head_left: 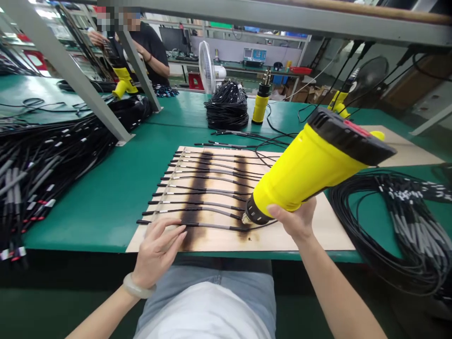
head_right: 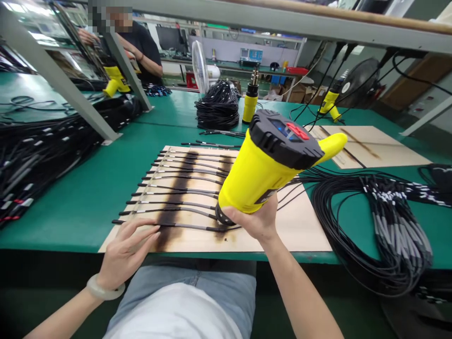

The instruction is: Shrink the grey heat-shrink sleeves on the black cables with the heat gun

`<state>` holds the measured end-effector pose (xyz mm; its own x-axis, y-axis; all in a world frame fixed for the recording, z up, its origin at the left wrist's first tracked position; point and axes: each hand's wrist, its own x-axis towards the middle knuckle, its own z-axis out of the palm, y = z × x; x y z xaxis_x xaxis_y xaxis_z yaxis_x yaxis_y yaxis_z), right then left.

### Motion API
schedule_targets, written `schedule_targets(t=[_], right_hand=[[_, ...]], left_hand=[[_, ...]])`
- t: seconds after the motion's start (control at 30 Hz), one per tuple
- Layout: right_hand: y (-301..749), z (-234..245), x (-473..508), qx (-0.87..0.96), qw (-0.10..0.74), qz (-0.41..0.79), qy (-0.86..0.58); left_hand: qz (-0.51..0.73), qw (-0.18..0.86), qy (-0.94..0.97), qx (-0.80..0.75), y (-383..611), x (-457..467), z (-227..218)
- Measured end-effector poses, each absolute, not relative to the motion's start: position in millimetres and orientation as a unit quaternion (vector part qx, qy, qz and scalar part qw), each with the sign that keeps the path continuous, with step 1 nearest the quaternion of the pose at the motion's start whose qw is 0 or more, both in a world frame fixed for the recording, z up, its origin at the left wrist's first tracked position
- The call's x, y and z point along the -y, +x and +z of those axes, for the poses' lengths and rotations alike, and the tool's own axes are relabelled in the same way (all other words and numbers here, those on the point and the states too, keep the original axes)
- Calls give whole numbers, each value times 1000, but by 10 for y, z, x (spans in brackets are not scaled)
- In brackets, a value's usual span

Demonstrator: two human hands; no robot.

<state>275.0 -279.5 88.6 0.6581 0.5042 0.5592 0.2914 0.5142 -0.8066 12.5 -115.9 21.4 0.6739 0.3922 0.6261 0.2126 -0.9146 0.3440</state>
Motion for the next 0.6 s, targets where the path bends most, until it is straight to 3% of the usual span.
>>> schedule_targets(t=[0.3,0.6], right_hand=[[2747,798,2872,413,732,6,-542],[2703,825,2843,425,707,49,-563]], left_hand=[[403,112,888,-191,102,1192,146],[396,132,877,-236,66,1217,33]])
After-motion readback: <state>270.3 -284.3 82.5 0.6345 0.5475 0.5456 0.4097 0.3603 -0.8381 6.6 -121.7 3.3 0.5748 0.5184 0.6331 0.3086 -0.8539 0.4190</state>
